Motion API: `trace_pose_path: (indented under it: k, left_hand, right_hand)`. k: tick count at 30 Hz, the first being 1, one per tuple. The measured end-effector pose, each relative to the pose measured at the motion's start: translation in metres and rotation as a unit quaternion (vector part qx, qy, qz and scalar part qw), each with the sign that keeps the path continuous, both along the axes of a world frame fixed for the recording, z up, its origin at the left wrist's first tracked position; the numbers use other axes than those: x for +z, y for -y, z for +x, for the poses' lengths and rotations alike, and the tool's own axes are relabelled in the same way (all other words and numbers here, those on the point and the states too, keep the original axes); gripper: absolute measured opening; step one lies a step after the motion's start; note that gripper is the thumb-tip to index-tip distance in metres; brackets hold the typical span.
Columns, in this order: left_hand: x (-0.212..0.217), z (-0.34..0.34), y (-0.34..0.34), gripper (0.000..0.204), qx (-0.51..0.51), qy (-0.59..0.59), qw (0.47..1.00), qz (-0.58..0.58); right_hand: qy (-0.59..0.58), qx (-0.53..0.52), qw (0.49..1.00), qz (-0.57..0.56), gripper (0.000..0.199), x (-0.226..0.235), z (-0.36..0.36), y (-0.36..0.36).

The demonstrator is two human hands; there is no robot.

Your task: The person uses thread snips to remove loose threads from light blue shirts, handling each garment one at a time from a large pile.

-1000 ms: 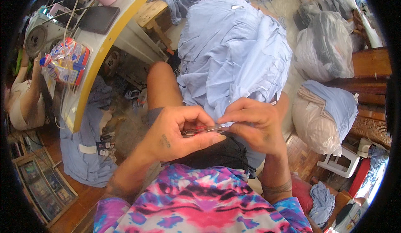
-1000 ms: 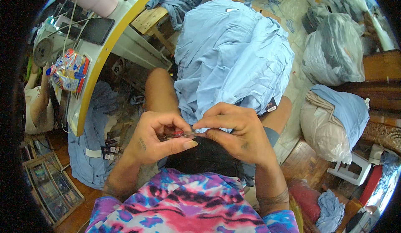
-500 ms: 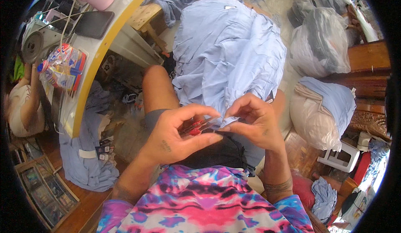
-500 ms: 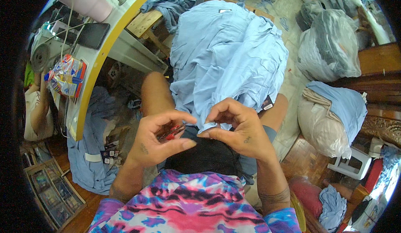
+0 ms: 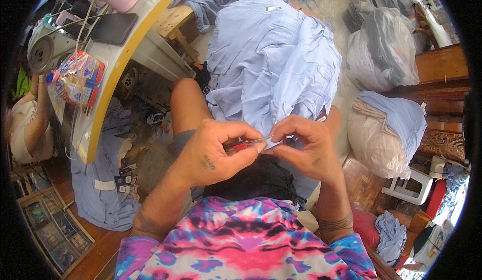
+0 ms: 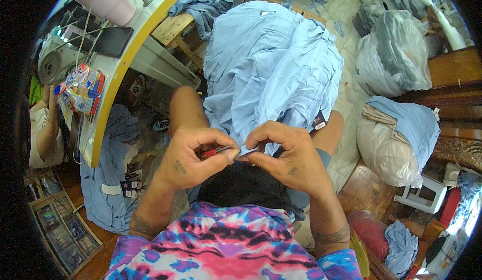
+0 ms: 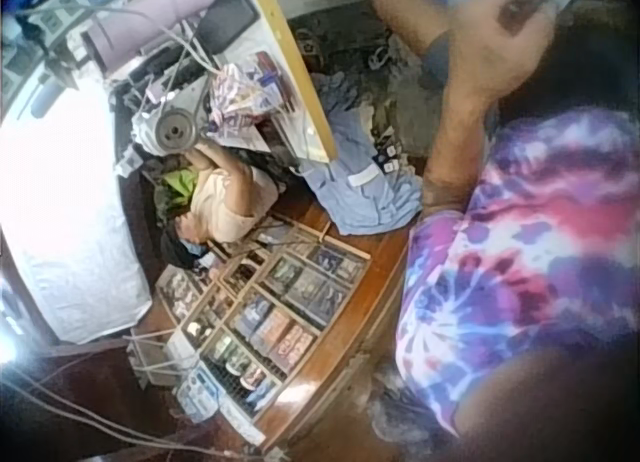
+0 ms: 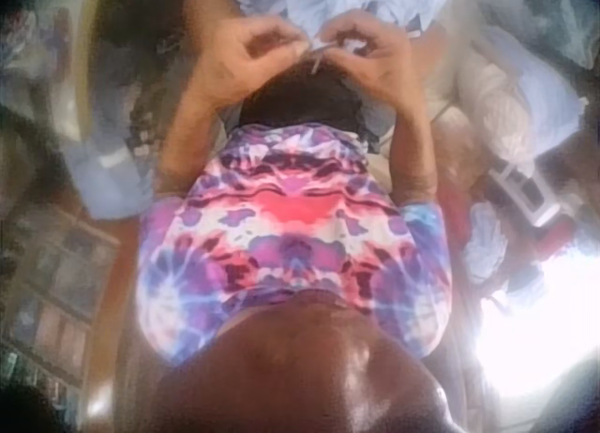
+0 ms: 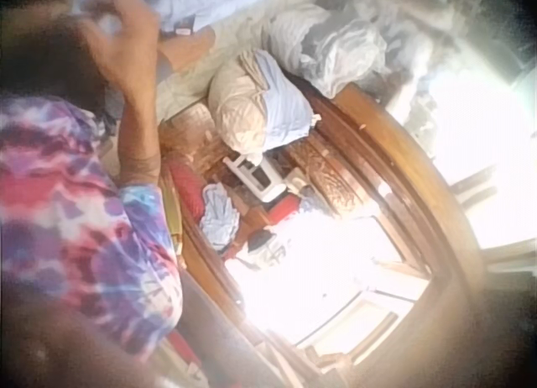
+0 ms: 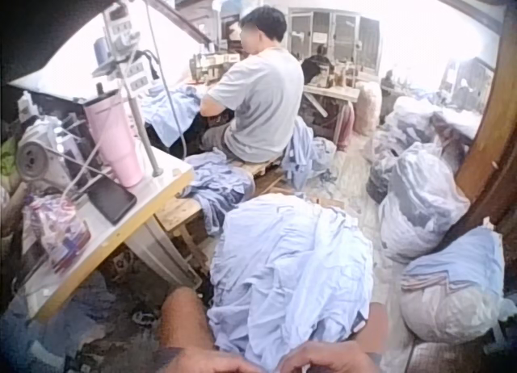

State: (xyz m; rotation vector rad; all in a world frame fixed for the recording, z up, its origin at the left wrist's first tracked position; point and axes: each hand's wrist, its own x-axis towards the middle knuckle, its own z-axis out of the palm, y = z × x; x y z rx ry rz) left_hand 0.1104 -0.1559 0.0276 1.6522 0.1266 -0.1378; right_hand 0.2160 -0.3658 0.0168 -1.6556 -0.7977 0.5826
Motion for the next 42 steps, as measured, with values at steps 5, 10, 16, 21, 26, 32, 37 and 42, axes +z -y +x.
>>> trace_pose_path:
  k: [5, 10, 16, 21, 26, 32, 37, 42]
  left_hand:
    - [0.009, 0.003, -0.005, 0.009, -0.025, 0.017, 0.997, 0.064]
    - [0.007, 0.003, -0.006, 0.009, -0.025, 0.011, 0.998, 0.061]
    - [0.005, 0.004, -0.010, 0.010, -0.042, 0.003, 0.998, 0.052]
    - [0.006, 0.004, -0.009, 0.010, -0.035, -0.006, 0.998, 0.049]
    - [0.008, 0.006, -0.008, 0.009, -0.030, -0.005, 0.997, 0.067]
    - [0.006, 0.007, -0.008, 0.010, -0.028, 0.060, 0.991, 0.116]
    - [0.001, 0.008, -0.008, 0.011, -0.010, 0.083, 0.988, 0.129]
    - [0.004, 0.004, -0.002, 0.010, 0.078, -0.010, 0.997, -0.004]
  right_hand:
    - [0.010, 0.002, 1.000, -0.027, 0.018, 0.007, 0.000, -0.002]
    - [0.025, 0.000, 0.999, -0.042, 0.019, 0.009, 0.000, -0.003]
    - [0.027, -0.012, 0.999, -0.042, 0.019, 0.008, -0.002, -0.002]
    - [0.033, -0.017, 0.998, -0.047, 0.019, 0.010, -0.002, -0.004]
    - [0.026, -0.024, 0.996, -0.078, 0.017, 0.013, -0.003, -0.004]
    - [-0.018, -0.037, 0.996, -0.075, 0.016, 0.007, -0.005, -0.004]
    - [-0.019, -0.048, 0.995, -0.088, 0.017, 0.011, -0.008, -0.008]
    - [0.137, -0.070, 0.988, -0.017, 0.019, 0.007, -0.012, -0.012]
